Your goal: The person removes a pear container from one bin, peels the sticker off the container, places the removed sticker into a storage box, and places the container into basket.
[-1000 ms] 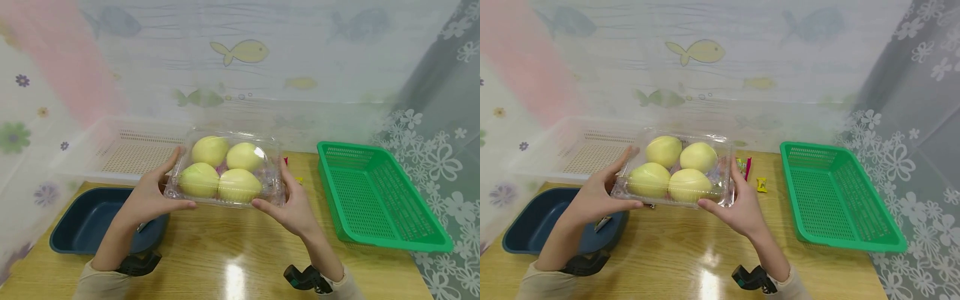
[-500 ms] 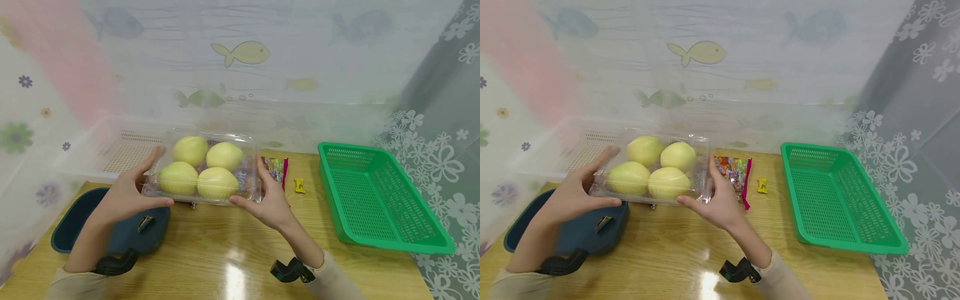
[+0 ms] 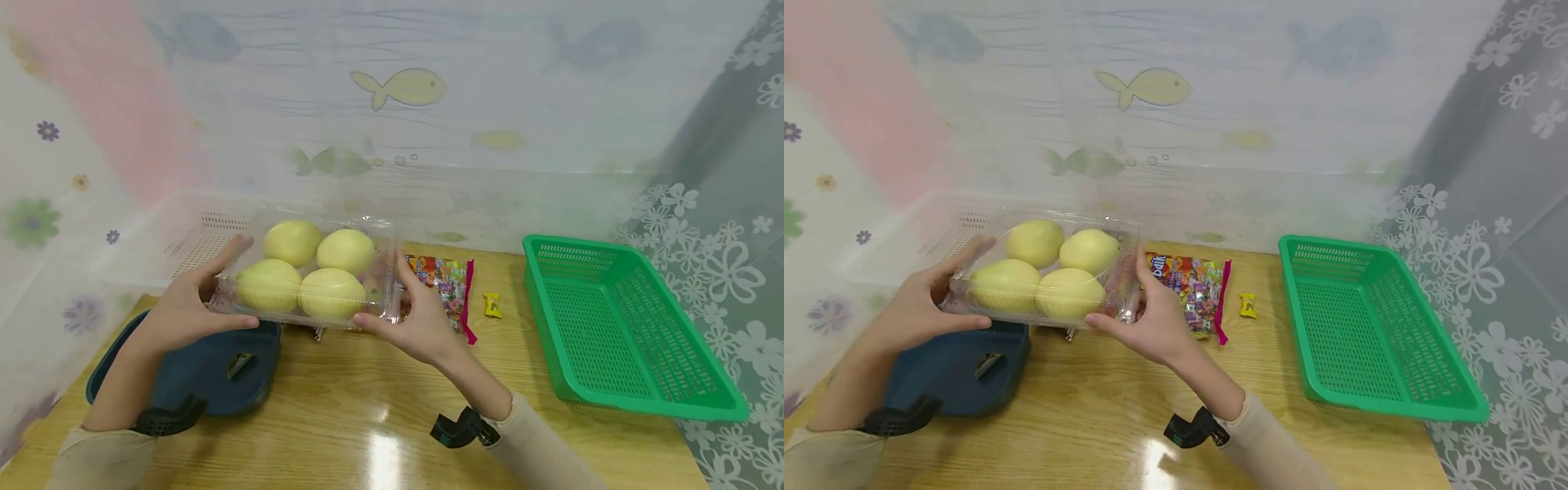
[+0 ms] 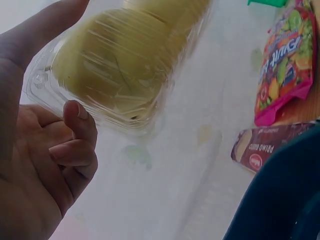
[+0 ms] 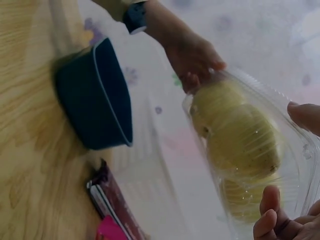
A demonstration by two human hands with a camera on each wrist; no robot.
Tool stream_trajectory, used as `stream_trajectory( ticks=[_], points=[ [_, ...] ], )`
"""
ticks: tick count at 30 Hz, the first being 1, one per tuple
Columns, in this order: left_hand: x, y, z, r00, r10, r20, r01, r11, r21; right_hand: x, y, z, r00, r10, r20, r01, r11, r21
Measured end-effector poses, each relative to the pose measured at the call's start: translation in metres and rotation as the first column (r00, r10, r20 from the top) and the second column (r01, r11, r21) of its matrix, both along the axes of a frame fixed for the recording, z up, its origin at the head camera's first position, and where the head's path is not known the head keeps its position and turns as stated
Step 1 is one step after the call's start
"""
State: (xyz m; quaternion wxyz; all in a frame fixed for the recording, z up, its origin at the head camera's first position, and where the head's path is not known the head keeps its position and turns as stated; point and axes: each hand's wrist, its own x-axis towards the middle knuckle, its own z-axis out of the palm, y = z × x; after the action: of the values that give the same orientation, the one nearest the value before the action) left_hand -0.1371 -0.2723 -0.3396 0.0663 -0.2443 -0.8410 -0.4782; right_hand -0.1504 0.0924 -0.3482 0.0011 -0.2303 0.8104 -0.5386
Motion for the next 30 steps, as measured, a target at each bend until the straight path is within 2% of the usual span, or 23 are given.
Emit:
stream_trajectory(
  ticks=[3, 11, 17, 20, 24, 28, 30],
  points=[
    [-0.003, -0.007, -0.001, 1.000, -0.010, -0.001, 0.010, 1.000, 0.015, -0.006, -0.007, 0.000, 1.000, 0.012, 0.018, -0.012, 1.000, 0.015],
    [-0.013, -0.024, -0.004, 0.999, 0.013, 0.033, -0.014, 1.000, 0.024, -0.020, -0.023, 0.000, 0.998, 0.041, 0.049, -0.042, 0.999, 0.015],
    [-0.019, -0.036, -0.007, 0.999, 0.032, 0.032, -0.033, 0.999, 0.011, -0.030, -0.036, 0.001, 0.998, 0.029, 0.062, -0.034, 0.996, 0.082],
    [-0.022, -0.041, -0.010, 0.999, 0.031, 0.039, -0.031, 0.999, 0.006, -0.035, -0.040, 0.000, 0.997, 0.050, 0.057, -0.054, 0.995, 0.078],
    [-0.028, -0.048, -0.014, 0.996, -0.010, 0.088, 0.006, 0.999, 0.042, -0.040, -0.046, -0.002, 0.994, 0.067, 0.088, -0.073, 0.995, 0.064],
    [-0.031, -0.058, -0.019, 0.988, -0.083, 0.133, 0.062, 0.986, 0.153, -0.045, -0.055, -0.002, 0.991, 0.072, 0.117, -0.081, 0.994, 0.074],
    [-0.032, -0.064, -0.022, 0.981, -0.129, 0.144, 0.094, 0.969, 0.229, -0.048, -0.061, -0.002, 0.991, 0.073, 0.114, -0.082, 0.993, 0.082]
  ],
)
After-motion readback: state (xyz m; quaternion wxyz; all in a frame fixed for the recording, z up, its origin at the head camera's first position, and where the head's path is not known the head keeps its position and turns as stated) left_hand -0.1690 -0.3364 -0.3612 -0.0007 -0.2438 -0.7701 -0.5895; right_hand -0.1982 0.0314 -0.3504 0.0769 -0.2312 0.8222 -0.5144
